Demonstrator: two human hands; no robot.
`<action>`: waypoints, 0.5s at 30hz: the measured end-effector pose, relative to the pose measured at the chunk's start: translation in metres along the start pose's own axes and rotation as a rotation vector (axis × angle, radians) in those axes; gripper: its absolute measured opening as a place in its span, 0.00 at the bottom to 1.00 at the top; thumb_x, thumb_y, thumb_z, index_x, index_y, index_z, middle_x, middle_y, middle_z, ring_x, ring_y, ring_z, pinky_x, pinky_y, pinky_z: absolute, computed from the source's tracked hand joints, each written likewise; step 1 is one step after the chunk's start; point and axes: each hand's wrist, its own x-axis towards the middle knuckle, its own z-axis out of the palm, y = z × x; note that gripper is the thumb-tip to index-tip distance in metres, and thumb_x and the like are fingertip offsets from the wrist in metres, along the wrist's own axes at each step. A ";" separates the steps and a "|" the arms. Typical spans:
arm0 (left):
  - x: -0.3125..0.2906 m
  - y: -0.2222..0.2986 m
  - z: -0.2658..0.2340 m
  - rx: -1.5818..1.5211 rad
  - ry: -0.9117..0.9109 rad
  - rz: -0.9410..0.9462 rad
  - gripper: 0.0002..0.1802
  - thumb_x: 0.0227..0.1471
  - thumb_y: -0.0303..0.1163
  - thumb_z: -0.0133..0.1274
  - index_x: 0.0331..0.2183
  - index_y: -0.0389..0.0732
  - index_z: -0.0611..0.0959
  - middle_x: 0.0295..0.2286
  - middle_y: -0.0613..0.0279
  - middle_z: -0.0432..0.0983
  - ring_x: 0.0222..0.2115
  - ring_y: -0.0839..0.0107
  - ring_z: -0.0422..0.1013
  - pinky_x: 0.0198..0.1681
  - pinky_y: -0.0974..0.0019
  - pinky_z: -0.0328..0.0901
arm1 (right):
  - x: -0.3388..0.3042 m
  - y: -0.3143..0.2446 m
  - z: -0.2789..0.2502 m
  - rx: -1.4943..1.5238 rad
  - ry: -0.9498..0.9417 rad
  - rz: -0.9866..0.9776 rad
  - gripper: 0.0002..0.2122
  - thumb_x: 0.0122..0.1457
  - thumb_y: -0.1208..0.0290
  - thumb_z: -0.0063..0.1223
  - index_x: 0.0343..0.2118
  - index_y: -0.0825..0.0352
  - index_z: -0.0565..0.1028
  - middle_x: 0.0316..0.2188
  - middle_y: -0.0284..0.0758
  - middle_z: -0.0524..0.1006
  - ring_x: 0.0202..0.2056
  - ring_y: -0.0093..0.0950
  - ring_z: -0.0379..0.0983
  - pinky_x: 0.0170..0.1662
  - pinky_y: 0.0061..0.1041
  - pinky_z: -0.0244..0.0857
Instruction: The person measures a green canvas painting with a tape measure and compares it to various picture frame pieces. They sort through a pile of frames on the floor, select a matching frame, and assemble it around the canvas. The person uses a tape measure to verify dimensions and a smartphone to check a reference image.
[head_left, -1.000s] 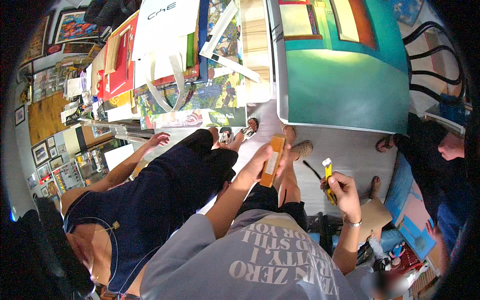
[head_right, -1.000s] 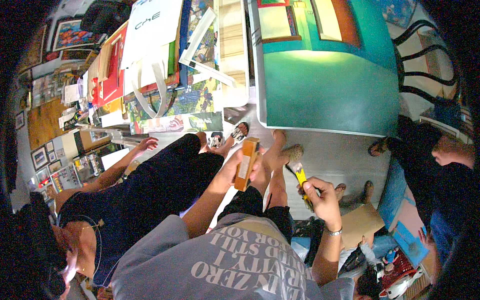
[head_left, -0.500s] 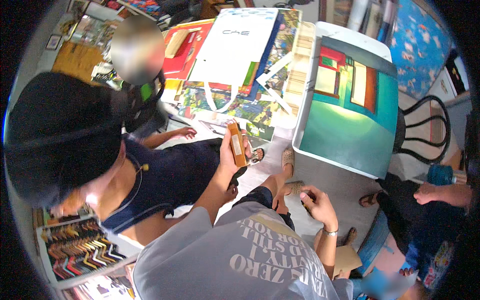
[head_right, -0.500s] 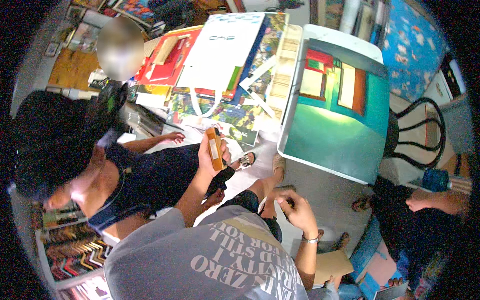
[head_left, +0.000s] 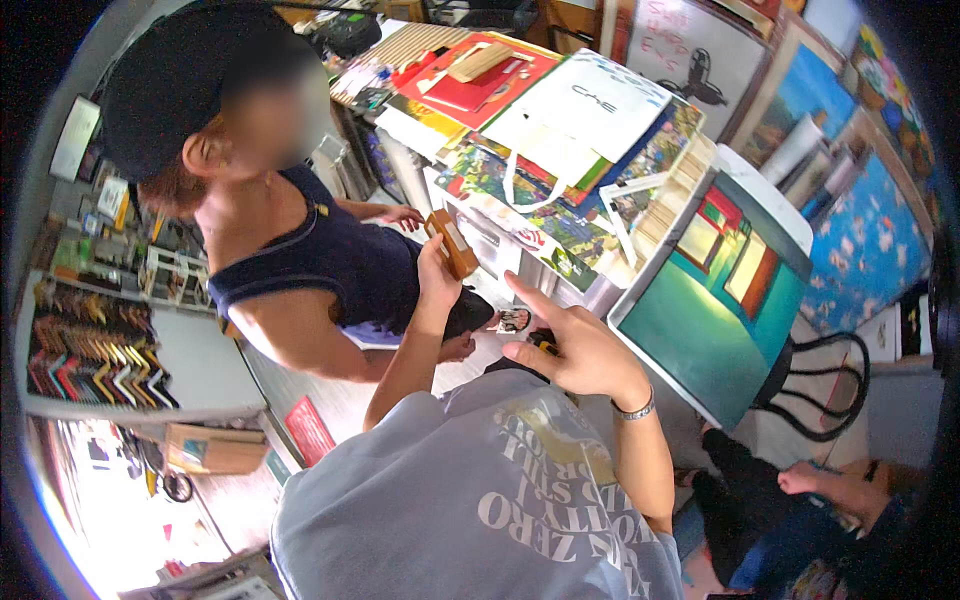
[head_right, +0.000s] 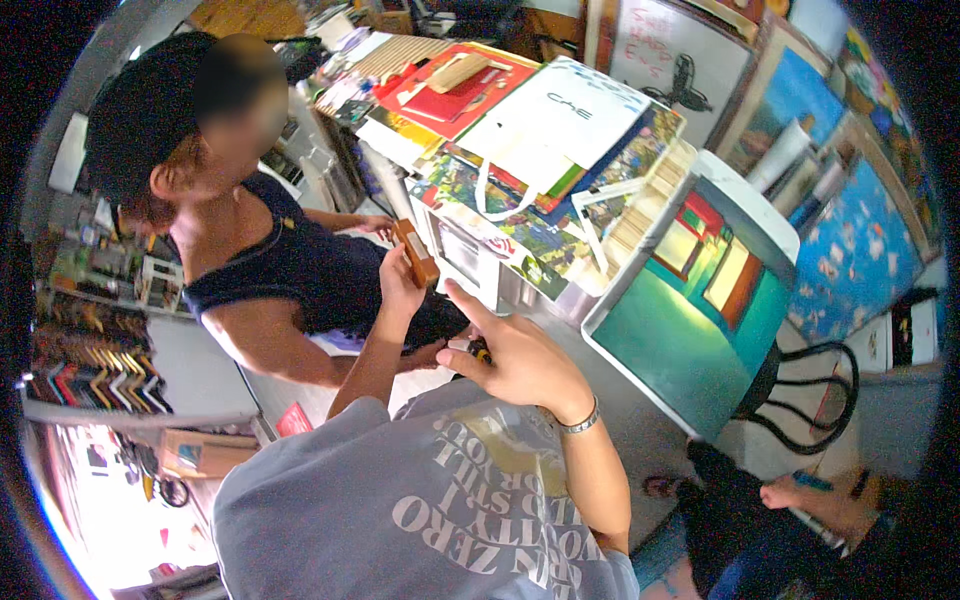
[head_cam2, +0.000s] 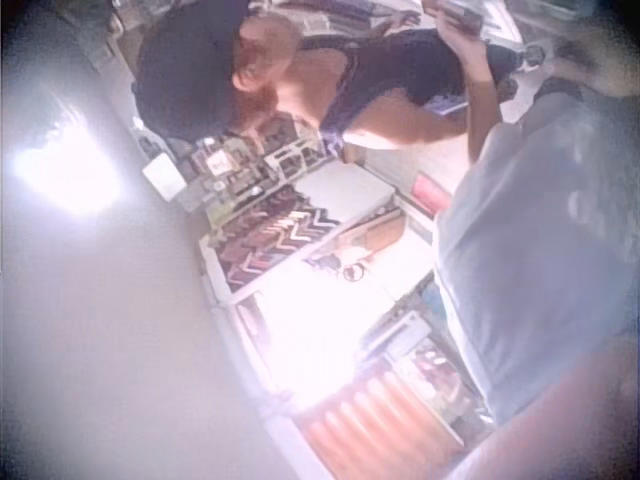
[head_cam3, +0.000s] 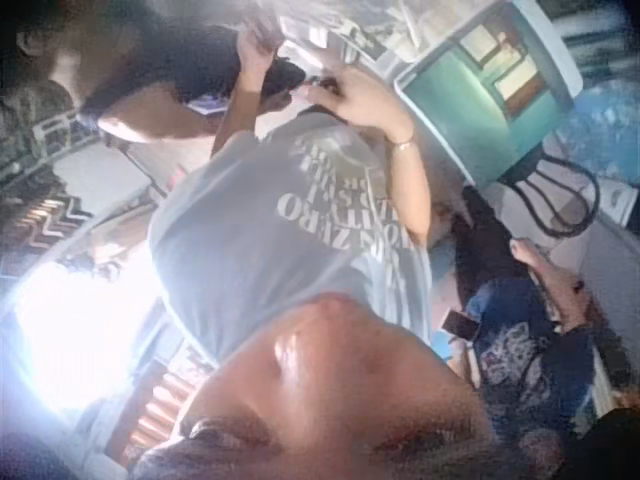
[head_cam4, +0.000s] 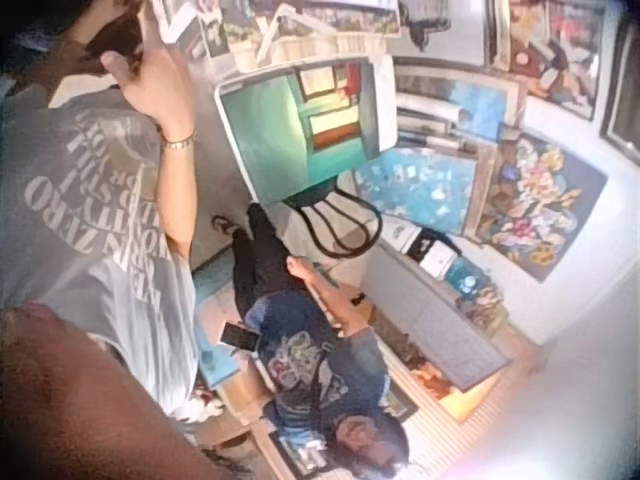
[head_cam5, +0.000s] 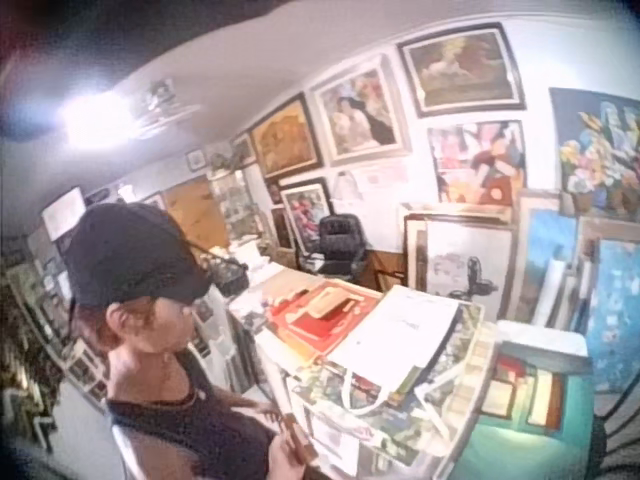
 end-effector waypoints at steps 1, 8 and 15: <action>0.003 0.007 -0.006 -0.084 0.000 0.025 0.17 0.58 0.42 0.44 0.42 0.42 0.76 0.34 0.60 0.77 0.35 0.60 0.74 0.37 0.55 0.70 | 0.007 -0.009 0.002 -0.036 -0.039 -0.022 0.36 0.56 0.55 0.57 0.63 0.66 0.57 0.29 0.48 0.79 0.28 0.46 0.76 0.35 0.36 0.68; 0.024 0.060 -0.042 -0.222 0.150 0.167 0.20 0.56 0.42 0.45 0.44 0.38 0.73 0.37 0.53 0.74 0.40 0.51 0.73 0.45 0.53 0.69 | 0.066 -0.043 0.015 -0.169 -0.141 -0.220 0.39 0.55 0.53 0.58 0.66 0.59 0.52 0.22 0.45 0.74 0.25 0.44 0.72 0.32 0.34 0.64; 0.036 0.111 -0.115 -0.022 0.309 0.255 0.19 0.51 0.30 0.52 0.45 0.37 0.70 0.34 0.56 0.74 0.36 0.56 0.75 0.44 0.55 0.70 | 0.167 -0.084 0.023 -0.494 -0.301 -0.340 0.40 0.54 0.53 0.58 0.65 0.64 0.52 0.17 0.46 0.73 0.23 0.46 0.73 0.28 0.40 0.64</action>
